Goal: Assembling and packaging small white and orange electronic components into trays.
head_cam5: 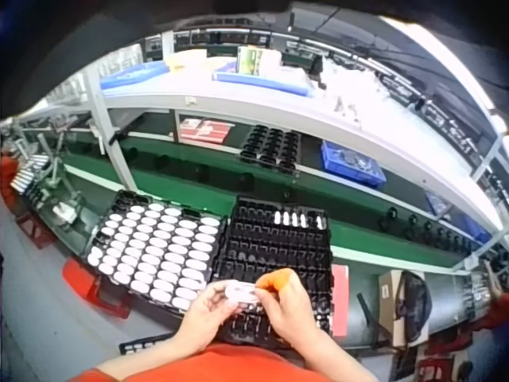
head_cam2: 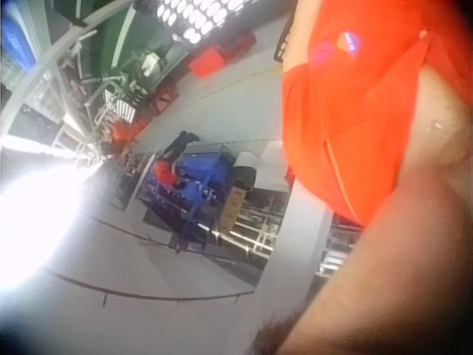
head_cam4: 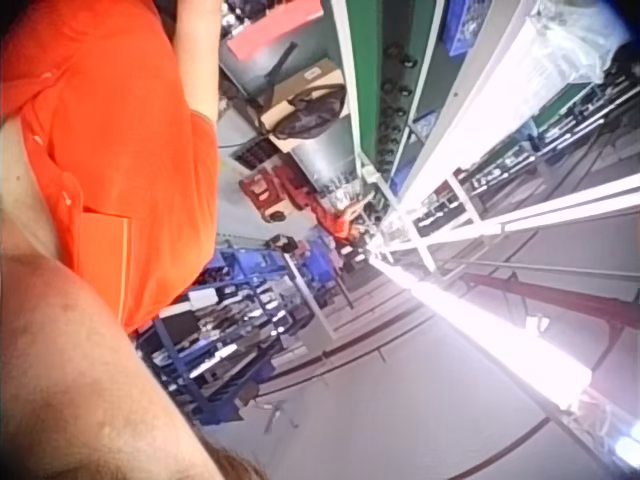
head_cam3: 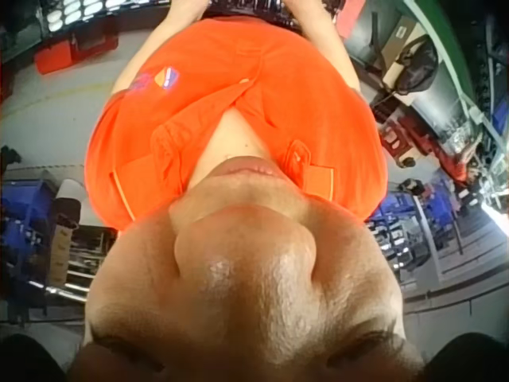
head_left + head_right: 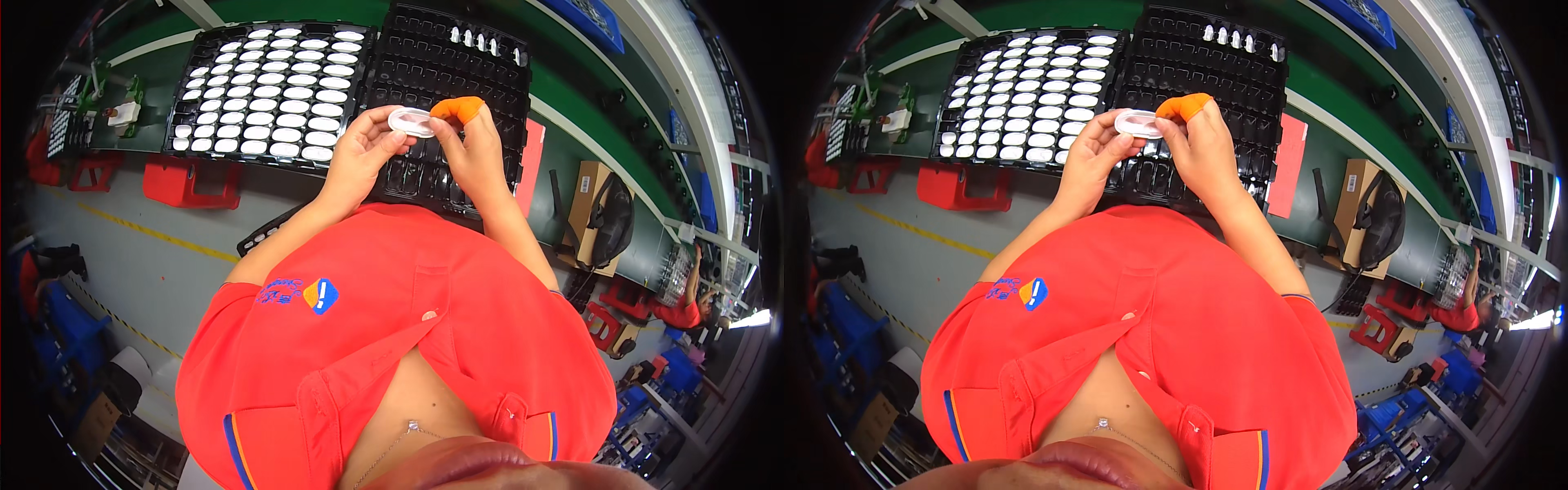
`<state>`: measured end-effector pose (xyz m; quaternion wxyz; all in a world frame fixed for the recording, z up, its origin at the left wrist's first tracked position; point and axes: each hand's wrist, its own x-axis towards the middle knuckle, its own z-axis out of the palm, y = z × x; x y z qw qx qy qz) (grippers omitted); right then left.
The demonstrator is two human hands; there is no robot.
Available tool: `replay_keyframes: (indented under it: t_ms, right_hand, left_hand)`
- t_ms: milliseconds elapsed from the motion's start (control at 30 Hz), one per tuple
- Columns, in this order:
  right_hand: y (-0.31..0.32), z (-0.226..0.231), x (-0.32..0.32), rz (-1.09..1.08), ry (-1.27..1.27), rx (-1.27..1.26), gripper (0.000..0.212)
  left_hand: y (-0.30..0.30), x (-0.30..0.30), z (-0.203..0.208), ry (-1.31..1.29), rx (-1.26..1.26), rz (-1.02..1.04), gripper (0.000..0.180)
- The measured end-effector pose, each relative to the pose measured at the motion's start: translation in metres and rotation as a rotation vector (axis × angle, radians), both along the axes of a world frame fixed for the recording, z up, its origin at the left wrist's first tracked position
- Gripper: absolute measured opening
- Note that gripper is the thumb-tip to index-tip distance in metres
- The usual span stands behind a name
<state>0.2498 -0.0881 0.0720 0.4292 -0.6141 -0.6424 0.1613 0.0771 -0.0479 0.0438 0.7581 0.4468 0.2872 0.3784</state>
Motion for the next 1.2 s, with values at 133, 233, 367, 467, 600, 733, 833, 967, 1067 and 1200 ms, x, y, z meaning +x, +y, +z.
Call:
replay_keyframes:
  t_ms: [133,233,367,467,600,733,833,967,1067,1200]
  right_hand:
    - [0.0,-0.003,-0.002,-0.004,0.027,0.011,0.012]
    - [0.001,-0.004,0.0,0.012,0.063,-0.03,0.012]
    - [0.001,-0.002,0.0,0.032,0.051,-0.059,0.014]
    - [0.001,-0.004,-0.004,-0.01,0.074,-0.044,0.016]
    - [0.003,-0.025,-0.01,-0.163,0.553,-0.077,0.015]
    - [0.0,-0.019,-0.009,-0.113,0.819,-0.095,0.018]
    - [-0.002,-0.009,0.001,-0.059,0.066,0.078,0.023]
    - [0.001,0.0,0.006,0.045,-0.008,0.064,0.027]
    - [0.003,-0.002,0.007,0.046,0.274,-0.159,0.024]
    - [0.006,-0.006,0.003,0.077,0.52,-0.429,0.027]
  left_hand:
    - [0.0,0.001,-0.001,-0.004,0.0,0.017,0.037]
    - [0.0,0.0,-0.004,-0.008,-0.005,0.03,0.037]
    - [0.0,-0.002,-0.005,0.008,0.004,0.033,0.037]
    - [0.001,-0.001,-0.006,0.003,0.007,0.028,0.037]
    - [0.001,0.004,-0.003,-0.028,0.031,0.023,0.037]
    - [0.001,0.003,-0.002,-0.025,0.031,0.005,0.037]
    - [0.001,0.003,-0.003,-0.005,0.037,-0.016,0.036]
    - [0.002,0.001,-0.004,-0.004,0.039,-0.046,0.036]
    - [0.001,0.002,0.003,-0.011,0.024,-0.083,0.036]
    - [0.004,-0.001,0.002,0.008,0.029,-0.077,0.038]
